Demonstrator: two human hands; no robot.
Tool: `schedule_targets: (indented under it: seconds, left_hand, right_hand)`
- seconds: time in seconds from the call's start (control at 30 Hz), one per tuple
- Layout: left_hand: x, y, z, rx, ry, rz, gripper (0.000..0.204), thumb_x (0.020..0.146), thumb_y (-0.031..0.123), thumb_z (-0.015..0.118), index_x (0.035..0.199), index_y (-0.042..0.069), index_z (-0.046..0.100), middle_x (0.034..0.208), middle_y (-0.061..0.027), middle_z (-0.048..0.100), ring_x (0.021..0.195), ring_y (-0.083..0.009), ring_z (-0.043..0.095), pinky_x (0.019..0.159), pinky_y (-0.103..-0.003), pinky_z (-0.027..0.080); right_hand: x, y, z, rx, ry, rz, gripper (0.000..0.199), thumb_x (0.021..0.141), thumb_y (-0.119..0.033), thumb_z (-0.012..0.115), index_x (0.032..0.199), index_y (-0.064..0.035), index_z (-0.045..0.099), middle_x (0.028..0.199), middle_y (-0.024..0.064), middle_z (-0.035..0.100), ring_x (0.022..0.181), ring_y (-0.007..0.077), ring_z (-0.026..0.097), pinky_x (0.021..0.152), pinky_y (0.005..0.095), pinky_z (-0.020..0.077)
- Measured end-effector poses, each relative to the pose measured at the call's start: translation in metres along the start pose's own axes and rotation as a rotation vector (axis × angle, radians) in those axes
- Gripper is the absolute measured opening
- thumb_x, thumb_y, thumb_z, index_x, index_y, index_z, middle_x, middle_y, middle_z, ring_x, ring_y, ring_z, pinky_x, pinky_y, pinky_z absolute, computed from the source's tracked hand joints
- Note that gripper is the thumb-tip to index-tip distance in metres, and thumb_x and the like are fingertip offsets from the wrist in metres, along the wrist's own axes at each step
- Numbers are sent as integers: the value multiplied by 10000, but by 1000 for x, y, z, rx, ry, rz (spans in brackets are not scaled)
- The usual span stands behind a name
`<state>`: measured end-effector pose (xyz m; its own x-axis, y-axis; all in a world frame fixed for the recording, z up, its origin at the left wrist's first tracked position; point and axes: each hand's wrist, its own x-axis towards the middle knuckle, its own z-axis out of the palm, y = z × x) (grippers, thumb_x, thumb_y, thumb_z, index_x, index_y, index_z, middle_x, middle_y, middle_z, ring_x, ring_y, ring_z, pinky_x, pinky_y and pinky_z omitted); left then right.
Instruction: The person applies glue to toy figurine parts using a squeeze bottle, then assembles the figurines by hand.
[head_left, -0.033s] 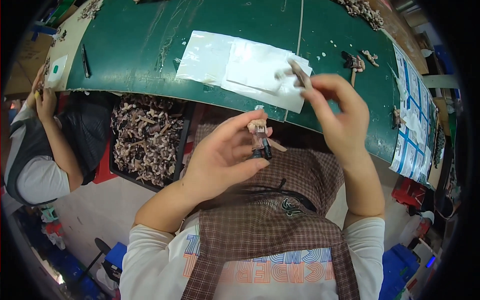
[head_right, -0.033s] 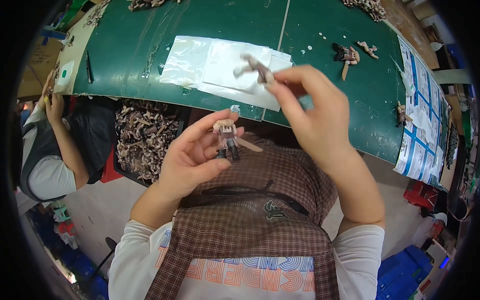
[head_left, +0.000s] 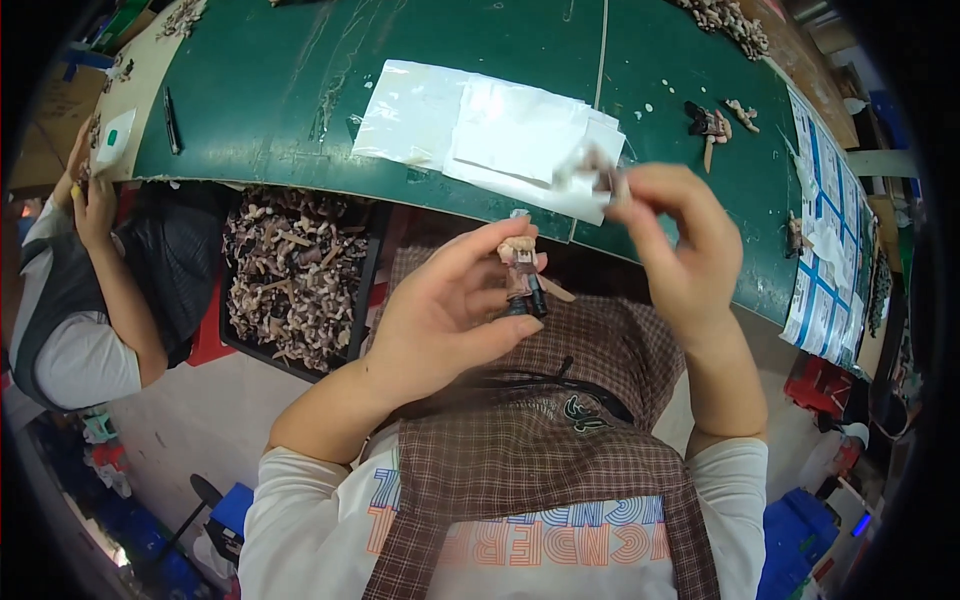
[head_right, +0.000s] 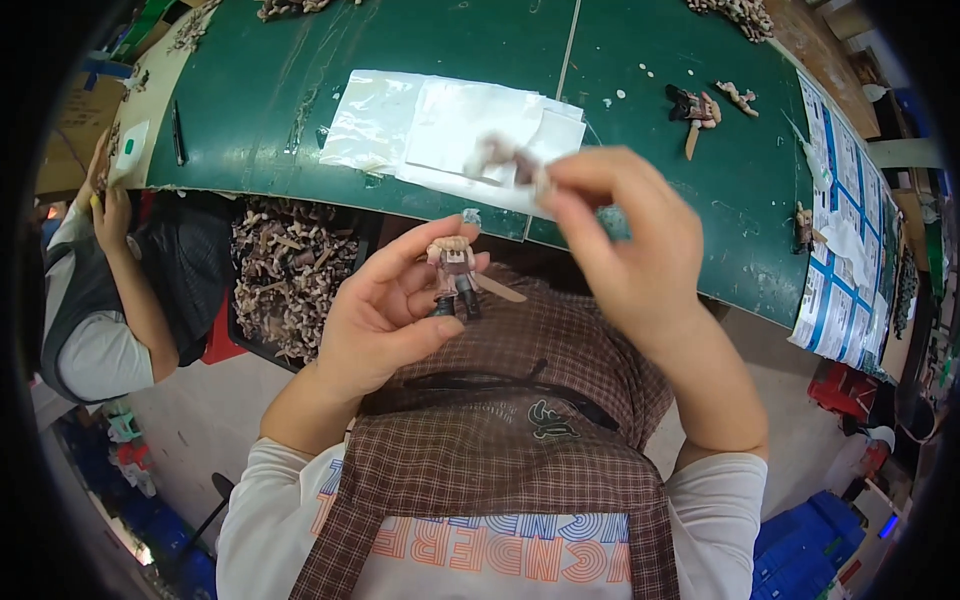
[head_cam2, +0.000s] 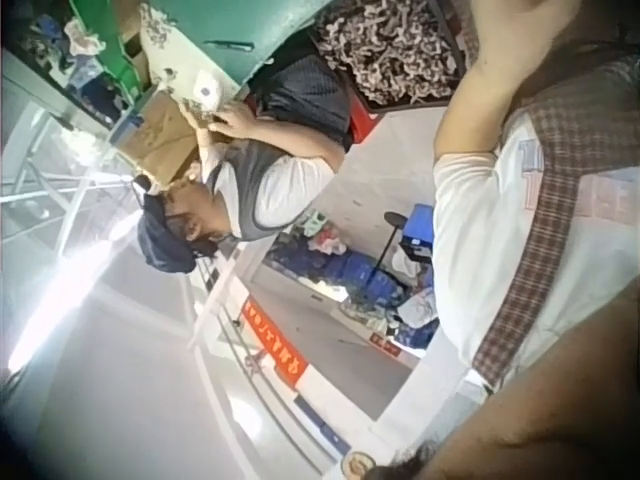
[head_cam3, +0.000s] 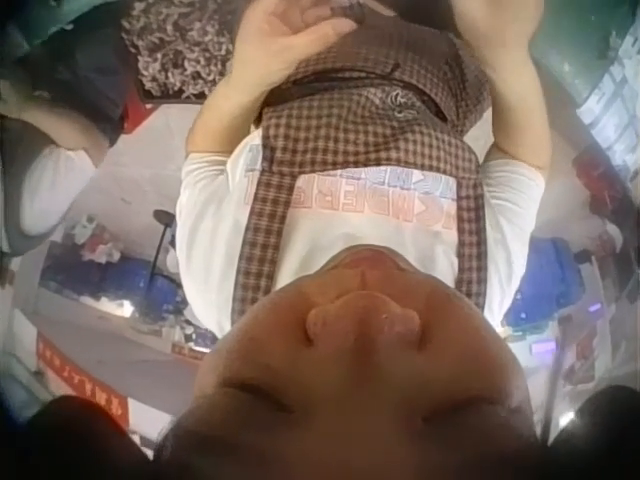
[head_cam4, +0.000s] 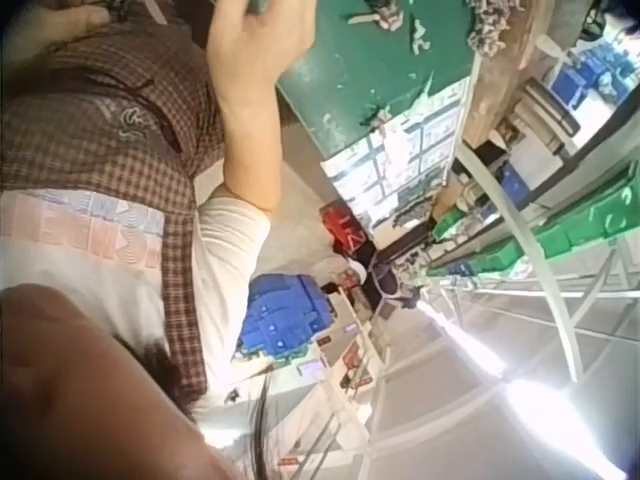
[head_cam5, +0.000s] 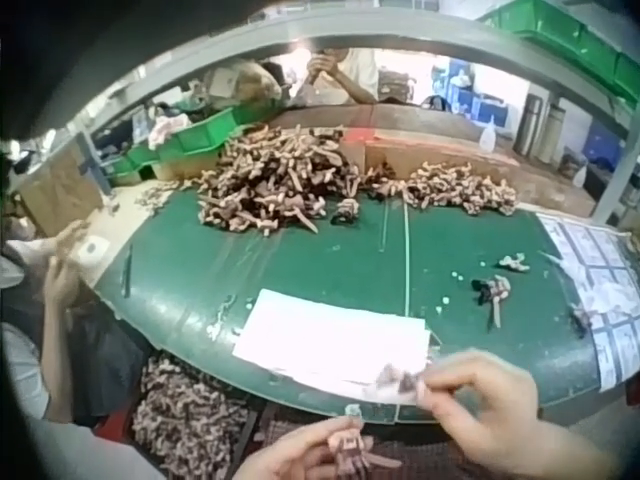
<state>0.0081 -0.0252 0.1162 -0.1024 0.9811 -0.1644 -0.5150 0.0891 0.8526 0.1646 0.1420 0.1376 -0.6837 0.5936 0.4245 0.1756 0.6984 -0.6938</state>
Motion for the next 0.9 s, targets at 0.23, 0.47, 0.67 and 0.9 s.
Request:
schedule_targets:
  seconds: [0.23,0.47,0.67,0.9]
  left_hand:
    - [5,1,16,108,-68,8,750,789,-147,631,1452,5,313,1443,-153,414,1308,-244,459,1056,-363,431]
    - [4,0,27,107,-97,-31,762,781,-160,630,1451,18,314,1441,-129,414,1325,-246,441,1061,-372,435]
    - [2,-4,31,41,-89,-22,794,776,-136,673,1458,21,299,1456,-137,399,1332,-251,433,1060,-381,433]
    - [5,-13,18,-134,-196,102,641,856,162,717,1397,6,411,1408,-203,445,1277,-304,492,1016,-387,463]
  right_hand:
    - [-46,-10,-15,26,-103,-346,240,693,-31,749,923,-43,681,1008,118,679,804,247,679,637,308,531]
    - [-55,-5,-21,3,-79,-374,232,683,-40,734,911,-33,690,1014,124,678,796,242,679,643,311,537]
    - [-61,-5,-21,-65,-35,-426,240,685,-47,727,921,-21,693,1010,147,676,784,248,680,645,315,541]
    - [-65,-14,-27,-73,-66,-467,273,688,-73,718,949,5,696,1033,169,669,794,248,678,645,308,530]
